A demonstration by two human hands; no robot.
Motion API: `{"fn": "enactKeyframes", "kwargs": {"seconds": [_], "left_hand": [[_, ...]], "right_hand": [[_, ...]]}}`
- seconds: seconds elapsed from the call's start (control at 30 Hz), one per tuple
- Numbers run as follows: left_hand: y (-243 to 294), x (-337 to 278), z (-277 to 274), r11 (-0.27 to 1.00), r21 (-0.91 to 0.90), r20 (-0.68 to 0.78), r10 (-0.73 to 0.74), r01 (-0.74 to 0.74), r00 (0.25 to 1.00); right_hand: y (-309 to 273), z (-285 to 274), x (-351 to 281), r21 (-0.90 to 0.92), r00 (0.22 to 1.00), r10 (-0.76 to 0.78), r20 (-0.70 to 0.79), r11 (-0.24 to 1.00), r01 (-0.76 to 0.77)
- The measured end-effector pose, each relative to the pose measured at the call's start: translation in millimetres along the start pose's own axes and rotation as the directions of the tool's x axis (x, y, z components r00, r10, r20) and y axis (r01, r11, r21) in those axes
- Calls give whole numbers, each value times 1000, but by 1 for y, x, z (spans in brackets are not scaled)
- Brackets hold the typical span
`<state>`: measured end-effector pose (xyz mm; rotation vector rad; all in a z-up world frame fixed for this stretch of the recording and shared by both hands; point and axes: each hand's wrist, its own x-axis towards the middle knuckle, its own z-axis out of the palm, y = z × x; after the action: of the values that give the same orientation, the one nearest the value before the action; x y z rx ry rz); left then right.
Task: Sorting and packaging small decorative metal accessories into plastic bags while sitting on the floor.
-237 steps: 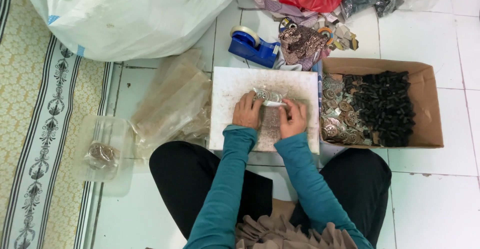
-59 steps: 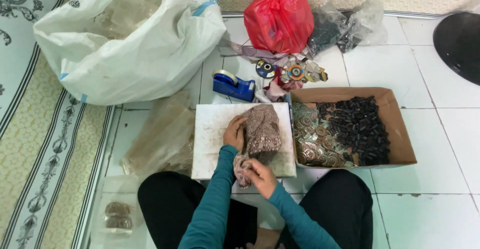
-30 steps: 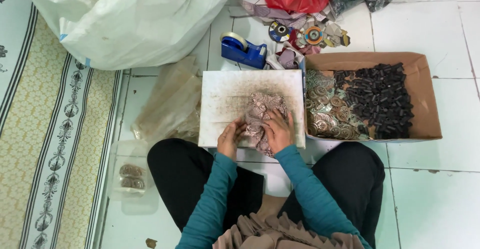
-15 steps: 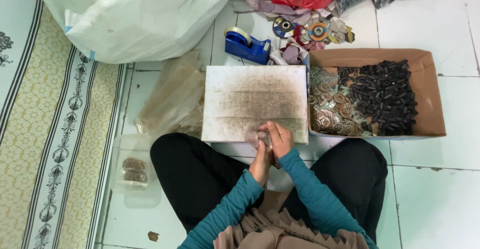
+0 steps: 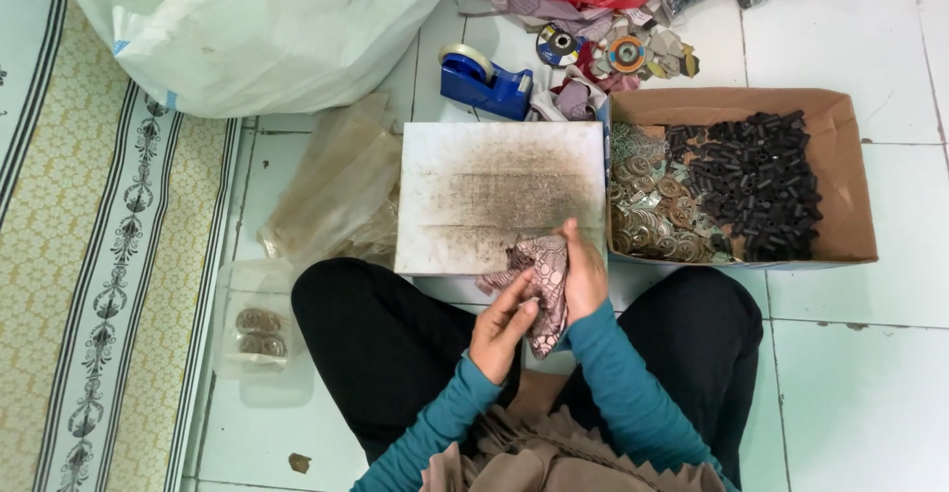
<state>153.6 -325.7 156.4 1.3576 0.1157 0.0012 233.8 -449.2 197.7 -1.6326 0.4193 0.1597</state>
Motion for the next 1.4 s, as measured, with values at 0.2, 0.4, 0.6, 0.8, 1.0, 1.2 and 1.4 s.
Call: {"fn": "enactKeyframes", "kwargs": {"seconds": [0.2,0.4,0.6,0.8,1.0,1.2,1.4], "left_hand": [[60,18,3,966,116,-12,235,-232,972],[67,4,8,933,300,-42,221,-198,974],[65,3,13,959,230,-95,195,-169,976],[22,13,-4,979,3,-86,202,-203,976],[39,15,-7,974,-119,-185,170,-194,968],[14,4,7,902,-371,-321,98,-220,942],[42,5,16,756,-640,-320,-95,-140,943]], "right_hand": [[-97,21,-62,363,975,220,19,908,-212],[17,-9,-17,420,886,-303,351,897,140],[38,-6,-16,835,891,-283,356,524,-167],[56,-6,-8,256,771,-614,167,782,568],[63,15,-23,-295,438,-858,267,360,885],[31,18,-35,-109,322,-929,182,306,946],[12,18,-46,-123,388,-870,305,369,921]]}}
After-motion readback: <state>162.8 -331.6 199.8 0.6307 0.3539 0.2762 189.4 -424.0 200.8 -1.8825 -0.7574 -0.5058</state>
